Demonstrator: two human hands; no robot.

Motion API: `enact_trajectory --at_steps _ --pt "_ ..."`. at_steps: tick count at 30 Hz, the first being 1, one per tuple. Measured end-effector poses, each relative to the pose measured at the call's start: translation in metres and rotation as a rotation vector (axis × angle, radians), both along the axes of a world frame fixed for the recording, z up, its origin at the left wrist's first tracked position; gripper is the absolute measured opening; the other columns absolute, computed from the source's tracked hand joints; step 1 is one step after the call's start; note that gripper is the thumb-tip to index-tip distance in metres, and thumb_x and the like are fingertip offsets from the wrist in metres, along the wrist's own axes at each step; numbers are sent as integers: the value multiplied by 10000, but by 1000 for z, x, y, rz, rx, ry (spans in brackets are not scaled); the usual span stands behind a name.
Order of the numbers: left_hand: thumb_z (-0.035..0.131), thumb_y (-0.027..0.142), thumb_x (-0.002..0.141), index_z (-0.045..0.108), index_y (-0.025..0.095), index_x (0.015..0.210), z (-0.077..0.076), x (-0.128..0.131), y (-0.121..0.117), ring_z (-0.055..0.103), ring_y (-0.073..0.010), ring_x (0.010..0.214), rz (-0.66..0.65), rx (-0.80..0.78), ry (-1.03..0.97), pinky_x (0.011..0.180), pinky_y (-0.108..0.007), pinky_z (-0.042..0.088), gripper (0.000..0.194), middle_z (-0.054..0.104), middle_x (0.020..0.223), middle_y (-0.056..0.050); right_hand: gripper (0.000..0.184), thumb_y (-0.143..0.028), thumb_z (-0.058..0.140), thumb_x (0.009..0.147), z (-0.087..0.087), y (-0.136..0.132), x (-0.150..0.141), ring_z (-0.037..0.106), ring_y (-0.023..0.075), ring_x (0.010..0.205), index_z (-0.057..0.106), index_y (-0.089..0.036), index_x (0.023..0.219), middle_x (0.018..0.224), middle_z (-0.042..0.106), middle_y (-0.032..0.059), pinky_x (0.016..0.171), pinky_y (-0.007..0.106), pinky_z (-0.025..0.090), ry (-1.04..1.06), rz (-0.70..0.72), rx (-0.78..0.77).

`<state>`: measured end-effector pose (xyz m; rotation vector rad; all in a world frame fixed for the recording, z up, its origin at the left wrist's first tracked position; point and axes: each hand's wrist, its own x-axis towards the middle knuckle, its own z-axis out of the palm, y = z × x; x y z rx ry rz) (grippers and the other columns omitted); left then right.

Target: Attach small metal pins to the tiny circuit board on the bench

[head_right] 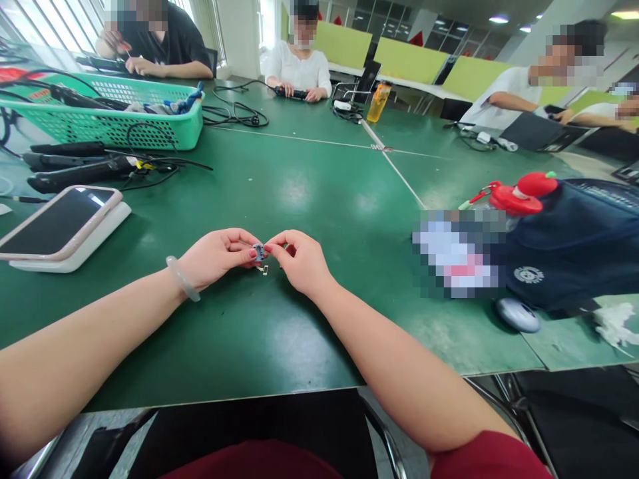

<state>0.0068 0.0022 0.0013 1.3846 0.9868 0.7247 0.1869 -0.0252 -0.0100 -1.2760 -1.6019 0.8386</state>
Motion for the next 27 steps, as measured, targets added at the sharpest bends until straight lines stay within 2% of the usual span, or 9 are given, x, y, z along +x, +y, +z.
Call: enact_trajectory --at_steps 7,14,27 --pt "737 316 724 595 146 893 1 -2 -1 670 -153 738 -81 73 108 801 -327 492 279 734 752 -29 166 -342 595 789 0 0 -1 493 88 517 625 -183 751 623 578 -26 524 232 391 51 27 -62" --pt "721 338 726 574 150 870 0 -2 0 661 -163 732 -56 128 136 776 -331 476 279 727 755 -29 184 -362 606 776 0 0 -1 482 91 504 626 -182 744 564 542 -38 514 235 376 67 28 -85" --pt "686 339 750 569 159 878 3 -1 -1 650 -160 735 -70 152 185 761 -313 466 250 723 756 -19 187 -369 615 788 1 -1 -2 483 95 544 632 -188 746 638 589 -19 549 238 391 35 29 -43"
